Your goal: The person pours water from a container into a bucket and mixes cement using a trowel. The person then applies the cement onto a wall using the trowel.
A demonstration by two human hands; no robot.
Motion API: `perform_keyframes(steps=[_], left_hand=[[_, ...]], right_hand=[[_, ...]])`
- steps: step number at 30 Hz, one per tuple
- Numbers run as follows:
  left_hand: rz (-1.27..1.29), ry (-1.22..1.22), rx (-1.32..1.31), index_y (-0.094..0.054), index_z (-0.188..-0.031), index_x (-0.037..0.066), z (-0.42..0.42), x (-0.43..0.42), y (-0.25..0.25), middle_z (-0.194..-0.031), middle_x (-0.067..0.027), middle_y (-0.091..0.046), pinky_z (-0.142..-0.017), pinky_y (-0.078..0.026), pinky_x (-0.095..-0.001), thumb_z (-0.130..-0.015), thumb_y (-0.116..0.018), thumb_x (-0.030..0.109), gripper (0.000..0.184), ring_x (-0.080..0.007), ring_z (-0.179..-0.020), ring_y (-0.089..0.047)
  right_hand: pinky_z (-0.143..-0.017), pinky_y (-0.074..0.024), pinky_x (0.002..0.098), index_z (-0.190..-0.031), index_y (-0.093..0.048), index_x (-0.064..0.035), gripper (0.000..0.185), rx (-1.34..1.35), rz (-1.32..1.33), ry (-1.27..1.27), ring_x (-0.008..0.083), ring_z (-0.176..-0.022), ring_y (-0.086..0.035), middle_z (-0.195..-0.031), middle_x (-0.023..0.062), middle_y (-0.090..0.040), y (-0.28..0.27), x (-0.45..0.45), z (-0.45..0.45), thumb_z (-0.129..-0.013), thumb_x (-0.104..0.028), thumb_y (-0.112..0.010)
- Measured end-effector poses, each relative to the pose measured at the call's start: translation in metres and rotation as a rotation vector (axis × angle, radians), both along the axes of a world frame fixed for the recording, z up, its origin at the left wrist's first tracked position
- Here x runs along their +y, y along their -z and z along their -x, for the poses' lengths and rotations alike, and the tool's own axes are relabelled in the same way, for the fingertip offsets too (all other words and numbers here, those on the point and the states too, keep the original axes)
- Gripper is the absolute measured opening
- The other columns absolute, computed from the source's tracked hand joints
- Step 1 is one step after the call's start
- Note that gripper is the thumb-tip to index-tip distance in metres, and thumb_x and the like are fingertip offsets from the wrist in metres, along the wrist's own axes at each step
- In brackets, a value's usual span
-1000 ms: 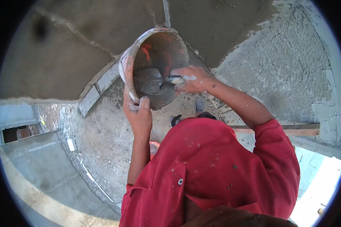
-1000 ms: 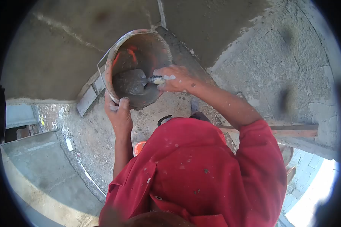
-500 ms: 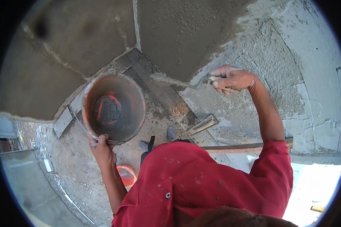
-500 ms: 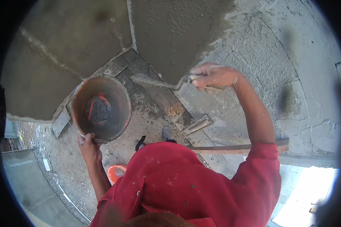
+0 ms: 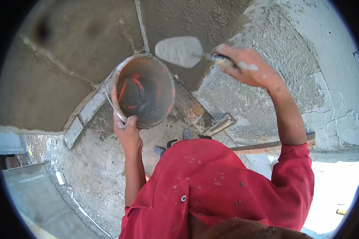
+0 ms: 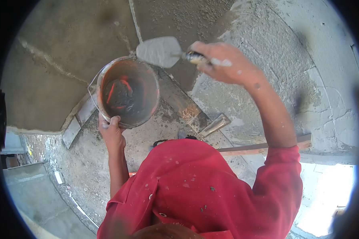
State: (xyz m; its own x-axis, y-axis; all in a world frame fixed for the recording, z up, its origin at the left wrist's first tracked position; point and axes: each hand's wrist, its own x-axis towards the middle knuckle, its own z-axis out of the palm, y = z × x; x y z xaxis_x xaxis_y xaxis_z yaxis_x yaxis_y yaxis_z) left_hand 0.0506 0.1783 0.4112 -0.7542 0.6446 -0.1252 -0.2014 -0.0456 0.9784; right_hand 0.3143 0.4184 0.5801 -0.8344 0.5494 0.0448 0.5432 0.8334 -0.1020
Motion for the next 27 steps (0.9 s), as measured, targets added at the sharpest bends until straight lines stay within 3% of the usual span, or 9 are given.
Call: perform_keyframes(steps=[5, 7, 9, 10, 14, 17, 20, 23, 27], left_hand=[[0.023, 0.177, 0.180, -0.054, -0.141, -0.004, -0.027, 0.015, -0.006, -0.117, -0.0061, -0.060, -0.082, -0.045, -0.0252, -0.081, -0.053, -0.002, 0.061, -0.0121, -0.092, -0.053], [0.118, 0.110, 0.466, -0.052, -0.144, -0.005, -0.015, 0.020, 0.015, -0.119, -0.0061, -0.060, -0.085, -0.046, -0.0263, -0.080, -0.051, -0.003, 0.064, -0.0117, -0.092, -0.053], [0.008, 0.100, 0.375, -0.051, -0.145, -0.005, 0.002, 0.014, 0.023, -0.121, -0.0062, -0.060, -0.087, -0.046, -0.0256, -0.080, -0.050, -0.005, 0.066, -0.0121, -0.095, -0.054], [-0.044, 0.099, 0.322, -0.051, -0.146, -0.005, 0.007, 0.007, 0.025, -0.121, -0.0063, -0.060, -0.088, -0.046, -0.0253, -0.079, -0.049, -0.006, 0.067, -0.0123, -0.097, -0.055], [-0.068, 0.005, 0.276, -0.051, -0.142, 0.001, 0.013, -0.005, 0.024, -0.115, -0.0072, -0.064, -0.059, -0.051, -0.0245, -0.081, -0.051, -0.005, 0.061, -0.0098, -0.079, -0.061], [-0.105, -0.036, 0.237, -0.052, -0.140, 0.003, 0.022, -0.013, 0.047, -0.112, -0.0068, -0.064, -0.056, -0.051, -0.0242, -0.083, -0.052, -0.004, 0.057, -0.0099, -0.077, -0.062], [-0.070, -0.020, 0.208, -0.053, -0.139, 0.004, 0.020, -0.024, 0.032, -0.110, -0.0063, -0.065, -0.057, -0.053, -0.0249, -0.084, -0.051, -0.006, 0.056, -0.0105, -0.078, -0.064], [-0.056, -0.027, 0.181, -0.054, -0.137, 0.003, 0.028, -0.028, 0.030, -0.106, -0.0046, -0.063, -0.060, -0.052, -0.0251, -0.084, -0.051, -0.006, 0.054, -0.0100, -0.078, -0.062], [0.084, -0.021, 0.250, -0.056, -0.138, -0.003, 0.020, -0.031, 0.019, -0.110, -0.0036, -0.063, -0.075, -0.047, -0.0223, -0.082, -0.050, -0.007, 0.057, -0.0092, -0.088, -0.057]], right_hand=[[-0.079, -0.0565, 0.0406, -0.132, -0.060, -0.0140, 0.050, -0.065, -0.167, -0.123, 0.0297, -0.095, -0.071, -0.097, 0.0078, -0.070, 0.117, -0.066, 0.090, -0.084, -0.018, -0.077], [-0.080, -0.0566, 0.0400, -0.130, -0.062, -0.0121, 0.051, -0.040, -0.235, -0.225, 0.0282, -0.095, -0.071, -0.098, 0.0075, -0.070, 0.127, -0.085, 0.111, -0.082, -0.018, -0.078], [-0.080, -0.0565, 0.0393, -0.128, -0.064, -0.0095, 0.054, -0.078, -0.230, -0.395, 0.0269, -0.096, -0.071, -0.100, 0.0077, -0.070, 0.118, -0.106, 0.116, -0.079, -0.019, -0.081], [-0.081, -0.0572, 0.0390, -0.107, -0.073, -0.0065, 0.040, 0.116, -0.256, -0.353, 0.0248, -0.093, -0.072, -0.095, 0.0102, -0.070, 0.118, -0.096, 0.121, -0.071, -0.017, -0.085], [-0.077, -0.0595, 0.0396, -0.095, -0.078, -0.0079, 0.022, -0.197, -0.258, -0.233, 0.0258, -0.095, -0.073, -0.094, 0.0103, -0.073, 0.127, -0.085, 0.145, -0.076, -0.019, -0.082], [-0.077, -0.0585, 0.0385, -0.096, -0.077, -0.0084, 0.023, -0.294, 0.012, -0.284, 0.0262, -0.095, -0.073, -0.096, 0.0102, -0.073, 0.104, -0.089, 0.157, -0.077, -0.019, -0.082], [-0.081, -0.0569, 0.0393, -0.115, -0.072, -0.0089, 0.049, 0.040, -0.334, -0.226, 0.0283, -0.098, -0.073, -0.103, 0.0104, -0.070, 0.131, -0.096, 0.168, -0.070, -0.019, -0.088], [-0.083, -0.0553, 0.0378, -0.123, -0.070, -0.0118, 0.056, -0.230, -0.074, -0.432, 0.0261, -0.102, -0.071, -0.106, 0.0093, -0.070, 0.131, -0.112, 0.157, -0.071, -0.022, -0.087], [-0.085, -0.0548, 0.0365, -0.128, -0.065, -0.0111, 0.063, 0.038, -0.243, -0.314, 0.0244, -0.103, -0.069, -0.107, 0.0071, -0.068, 0.139, -0.095, 0.168, -0.070, -0.021, -0.088]])
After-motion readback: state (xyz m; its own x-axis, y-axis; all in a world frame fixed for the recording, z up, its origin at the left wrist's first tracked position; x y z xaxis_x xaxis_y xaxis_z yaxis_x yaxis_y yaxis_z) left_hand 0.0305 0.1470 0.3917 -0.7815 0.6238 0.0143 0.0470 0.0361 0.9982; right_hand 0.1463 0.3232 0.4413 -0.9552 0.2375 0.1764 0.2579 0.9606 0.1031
